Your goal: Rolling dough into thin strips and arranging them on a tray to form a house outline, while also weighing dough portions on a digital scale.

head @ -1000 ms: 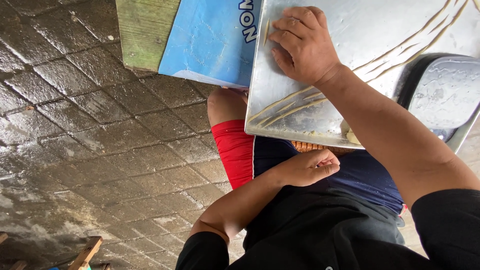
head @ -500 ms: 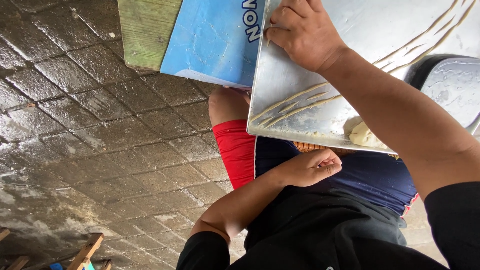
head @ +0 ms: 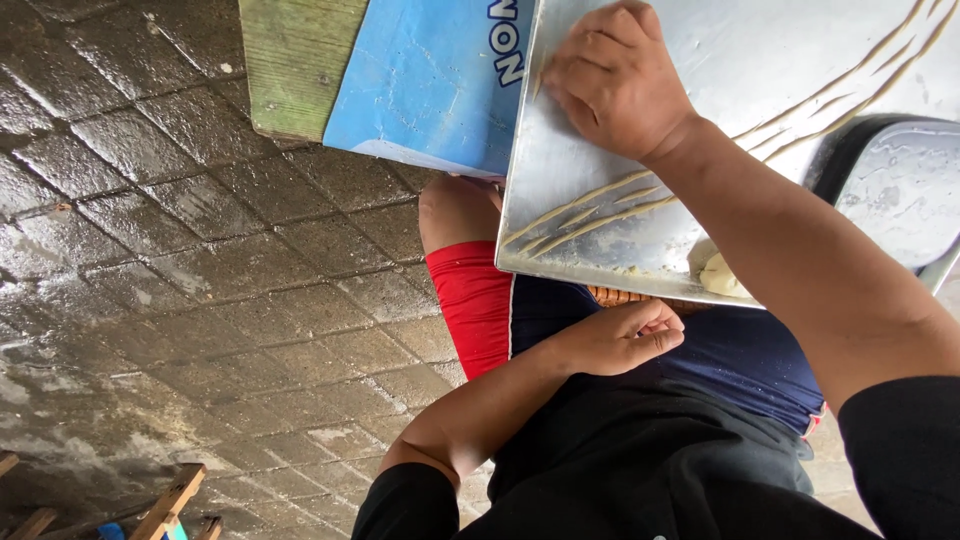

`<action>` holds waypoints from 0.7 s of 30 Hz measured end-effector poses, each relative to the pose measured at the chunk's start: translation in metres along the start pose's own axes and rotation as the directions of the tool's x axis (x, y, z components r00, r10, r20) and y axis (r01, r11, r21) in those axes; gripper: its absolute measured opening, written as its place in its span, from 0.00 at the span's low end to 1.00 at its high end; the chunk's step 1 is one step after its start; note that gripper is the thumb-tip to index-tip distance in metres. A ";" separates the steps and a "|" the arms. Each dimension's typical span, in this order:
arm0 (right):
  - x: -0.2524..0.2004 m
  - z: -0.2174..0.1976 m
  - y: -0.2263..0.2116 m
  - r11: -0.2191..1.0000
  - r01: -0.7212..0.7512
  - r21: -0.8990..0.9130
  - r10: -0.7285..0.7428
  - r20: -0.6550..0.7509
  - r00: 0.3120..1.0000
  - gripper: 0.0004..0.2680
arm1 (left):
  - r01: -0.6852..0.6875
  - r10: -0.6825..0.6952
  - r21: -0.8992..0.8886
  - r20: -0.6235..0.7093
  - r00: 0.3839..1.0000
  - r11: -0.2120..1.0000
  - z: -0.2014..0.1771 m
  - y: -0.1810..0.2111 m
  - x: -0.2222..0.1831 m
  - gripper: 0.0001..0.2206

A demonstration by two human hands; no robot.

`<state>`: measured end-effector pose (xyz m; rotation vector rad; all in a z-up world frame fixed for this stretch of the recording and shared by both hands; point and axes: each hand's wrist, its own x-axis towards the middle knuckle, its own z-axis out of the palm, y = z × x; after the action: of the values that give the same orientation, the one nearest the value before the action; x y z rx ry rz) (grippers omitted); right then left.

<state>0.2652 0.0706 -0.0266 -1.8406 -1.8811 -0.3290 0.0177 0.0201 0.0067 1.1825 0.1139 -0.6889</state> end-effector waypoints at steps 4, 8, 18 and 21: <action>-0.004 -0.009 -0.006 0.997 0.073 0.018 -0.074 0.061 0.995 0.01 | -0.002 0.002 0.005 0.016 1.000 1.000 0.002 -0.001 -0.001 0.24; -0.006 -0.006 -0.003 0.994 0.109 -0.007 -0.108 0.094 0.990 0.05 | 0.037 -0.037 0.008 0.014 0.999 0.999 0.000 0.004 -0.002 0.24; -0.008 -0.001 -0.003 0.995 0.091 0.031 -0.094 0.110 0.989 0.08 | 0.026 -0.025 -0.025 0.024 0.999 0.999 -0.002 0.009 -0.004 0.22; -0.009 -0.001 -0.004 0.995 0.093 0.041 -0.096 0.108 0.989 0.09 | 0.036 -0.035 -0.007 0.024 0.999 0.999 -0.002 0.007 -0.003 0.24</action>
<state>0.2614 0.0626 -0.0296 -1.7827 -2.0398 -0.2285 0.0196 0.0242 0.0126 1.1675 0.1172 -0.7332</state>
